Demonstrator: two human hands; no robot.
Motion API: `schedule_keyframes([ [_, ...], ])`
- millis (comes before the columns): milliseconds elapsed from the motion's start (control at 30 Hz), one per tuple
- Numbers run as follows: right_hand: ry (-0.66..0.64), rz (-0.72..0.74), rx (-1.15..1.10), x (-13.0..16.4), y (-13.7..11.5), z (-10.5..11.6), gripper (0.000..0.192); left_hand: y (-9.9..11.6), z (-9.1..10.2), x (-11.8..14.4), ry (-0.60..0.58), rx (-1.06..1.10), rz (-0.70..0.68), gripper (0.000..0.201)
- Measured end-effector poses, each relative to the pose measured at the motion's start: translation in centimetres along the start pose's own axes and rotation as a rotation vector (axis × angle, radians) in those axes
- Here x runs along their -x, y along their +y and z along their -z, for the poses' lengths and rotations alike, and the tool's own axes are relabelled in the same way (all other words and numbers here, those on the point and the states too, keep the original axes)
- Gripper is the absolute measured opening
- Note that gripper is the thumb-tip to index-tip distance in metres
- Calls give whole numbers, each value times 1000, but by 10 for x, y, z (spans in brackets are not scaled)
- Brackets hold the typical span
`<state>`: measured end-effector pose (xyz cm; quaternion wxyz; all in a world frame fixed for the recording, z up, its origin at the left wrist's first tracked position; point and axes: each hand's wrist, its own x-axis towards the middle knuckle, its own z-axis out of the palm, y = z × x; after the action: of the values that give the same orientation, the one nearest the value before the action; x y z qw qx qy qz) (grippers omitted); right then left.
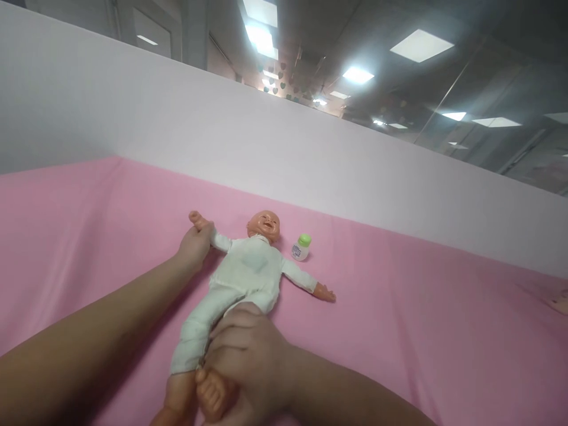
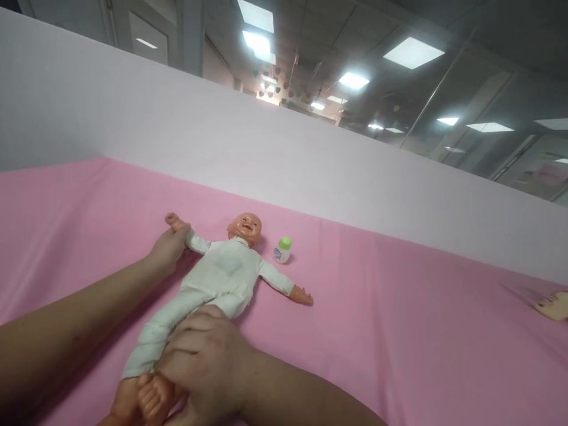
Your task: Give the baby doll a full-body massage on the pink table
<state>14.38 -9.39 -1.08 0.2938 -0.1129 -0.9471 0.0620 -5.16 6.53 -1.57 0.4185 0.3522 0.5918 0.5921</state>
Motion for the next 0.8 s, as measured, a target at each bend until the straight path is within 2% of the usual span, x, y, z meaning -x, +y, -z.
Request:
schedule_keyframes([
  [67, -128, 16, 11, 1, -6, -9, 57, 2, 1, -5, 22, 193, 91, 22],
  [133, -212, 19, 42, 2, -10, -11, 58, 4, 1, -8, 24, 270, 133, 18],
  [267, -263, 73, 63, 2, -10, -11, 60, 4, 3, -9, 28, 273, 129, 19],
  [333, -245, 92, 62, 3, -8, -13, 60, 4, 5, -7, 59, 174, 69, 19],
  [400, -201, 99, 52, 3, -5, -15, 56, 6, 5, -1, 79, -15, -61, 25],
  [467, -125, 94, 36, 3, -3, -17, 50, 8, 4, 9, 48, -237, -249, 35],
  [533, -17, 88, 30, 2, -1, -14, 43, 9, -2, 21, -60, -441, -455, 45],
  [667, 169, 41, 95, -1, 0, 8, 37, 1, -16, 37, -419, -781, -868, 59],
  [733, 216, -48, 150, -2, 3, 22, 38, -3, -20, 39, -516, -890, -999, 60],
  [800, 279, -140, 178, -1, 10, 33, 37, -6, -20, 39, -549, -967, -1057, 61],
])
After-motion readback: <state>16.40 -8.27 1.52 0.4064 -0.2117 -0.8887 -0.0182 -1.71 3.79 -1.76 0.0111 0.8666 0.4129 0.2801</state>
